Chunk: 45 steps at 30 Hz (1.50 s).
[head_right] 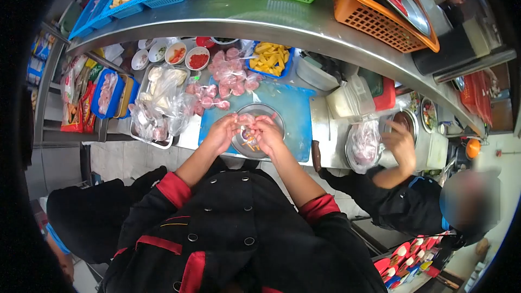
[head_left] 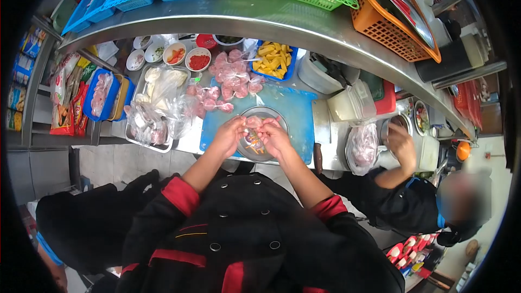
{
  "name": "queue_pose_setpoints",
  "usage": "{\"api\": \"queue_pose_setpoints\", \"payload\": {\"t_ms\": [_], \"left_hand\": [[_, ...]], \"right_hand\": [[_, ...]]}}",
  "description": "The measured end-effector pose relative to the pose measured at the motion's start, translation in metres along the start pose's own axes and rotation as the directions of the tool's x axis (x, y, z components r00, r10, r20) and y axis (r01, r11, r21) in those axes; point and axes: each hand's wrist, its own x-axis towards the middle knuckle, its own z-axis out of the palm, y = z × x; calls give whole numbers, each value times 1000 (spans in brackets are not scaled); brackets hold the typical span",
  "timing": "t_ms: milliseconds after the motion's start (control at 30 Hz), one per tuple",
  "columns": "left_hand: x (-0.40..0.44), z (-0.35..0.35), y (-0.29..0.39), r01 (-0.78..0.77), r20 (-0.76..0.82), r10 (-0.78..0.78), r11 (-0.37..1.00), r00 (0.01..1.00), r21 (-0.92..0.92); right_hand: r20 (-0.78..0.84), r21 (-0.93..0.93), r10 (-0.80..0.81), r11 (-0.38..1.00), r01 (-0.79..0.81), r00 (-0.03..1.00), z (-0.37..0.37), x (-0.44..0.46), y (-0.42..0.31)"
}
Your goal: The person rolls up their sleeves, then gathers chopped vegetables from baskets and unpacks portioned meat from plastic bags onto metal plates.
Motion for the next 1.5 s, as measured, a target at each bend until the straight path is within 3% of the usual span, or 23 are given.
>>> {"api": "queue_pose_setpoints", "payload": {"t_ms": [67, 200, 233, 267, 300, 367, 400, 433, 500, 567, 667, 933, 1000, 1033, 1100, 1133, 1200, 1233, 1267, 1300, 1333, 1400, 1500], "left_hand": [[3, -9, -2, 18, 31, -16, 997, 999, -75], [-19, 19, 32, 12, 5, -12, 972, 1000, -234], [-21, 22, 36, -4, -19, 1, 989, 1000, -151], [-21, 23, 38, -17, -39, 14, 998, 999, -64], [-19, 22, 38, -14, -33, 12, 998, 999, -60], [-15, 16, 36, -39, -38, 49, 976, 998, 212], [-12, 13, 32, -33, -33, 41, 976, 999, 217], [-8, 10, 31, -51, -24, 59, 970, 998, 239], [-6, 13, 32, -73, -9, 78, 961, 997, 266], [-8, 22, 32, -76, -54, 95, 956, 994, 285], [-7, 31, 27, -107, -2, 118, 904, 993, 414], [-6, 30, 26, -26, -21, 41, 874, 999, 484], [-10, 32, 31, 18, -38, 1, 874, 999, 486], [-15, 31, 33, 45, -77, -14, 907, 997, 418], [-26, 37, 44, 68, -119, -29, 937, 993, 344], [-31, 39, 51, 73, -123, -34, 939, 992, 335], [-40, 37, 61, 75, -133, -33, 943, 991, 324], [-44, 34, 65, 40, -101, -8, 949, 995, 314], [-48, 33, 70, 5, -66, 16, 953, 998, 303], [-52, 32, 76, 3, -66, 18, 953, 998, 303], [-54, 31, 83, -14, -75, 38, 955, 997, 297], [-64, 32, 101, -41, -97, 71, 958, 993, 283], [-82, 21, 131, -146, -80, 170, 959, 982, 243]], "right_hand": [[197, 149, 55, 985, -86, 979, -8, -1, -3], [259, 46, 31, 998, -45, 965, -22, -6, -10], [230, -230, -4, 971, 59, 973, -26, -7, -12], [209, -487, -51, 860, 149, 977, -22, -10, -16], [207, -484, -58, 861, 154, 977, -17, -13, -19], [323, -777, -127, 529, 340, 938, -2, -24, -23], [317, -775, -134, 533, 338, 939, 8, -29, -28], [495, -815, -368, 118, 567, 787, 18, -31, -34], [695, -712, -471, -347, 610, 543, 40, -41, -39], [374, -833, -465, 212, 511, 802, 58, -53, -34], [341, -820, -501, 256, 512, 796, 70, -54, -27], [418, -770, -484, 261, 583, 769, 50, -46, -22], [324, -675, -329, 576, 461, 887, 38, -45, -26], [329, -674, -327, 576, 463, 886, 32, -44, -30], [221, -522, -249, 786, 330, 943, 19, -42, -39], [226, -523, -243, 786, 328, 943, 12, -40, -40], [153, -733, -427, 556, 392, 891, -1, -34, -40], [154, -731, -424, 559, 392, 892, -8, -31, -39], [445, -814, -482, 134, 565, 755, -11, -29, -40], [711, -700, -391, -314, 641, 585, -14, -27, -42], [715, -696, -387, -317, 644, 582, -16, -22, -47], [301, -953, -382, -92, 288, 874, -10, -12, -59], [252, -967, -399, -141, 213, 881, -11, 16, -70]]}}
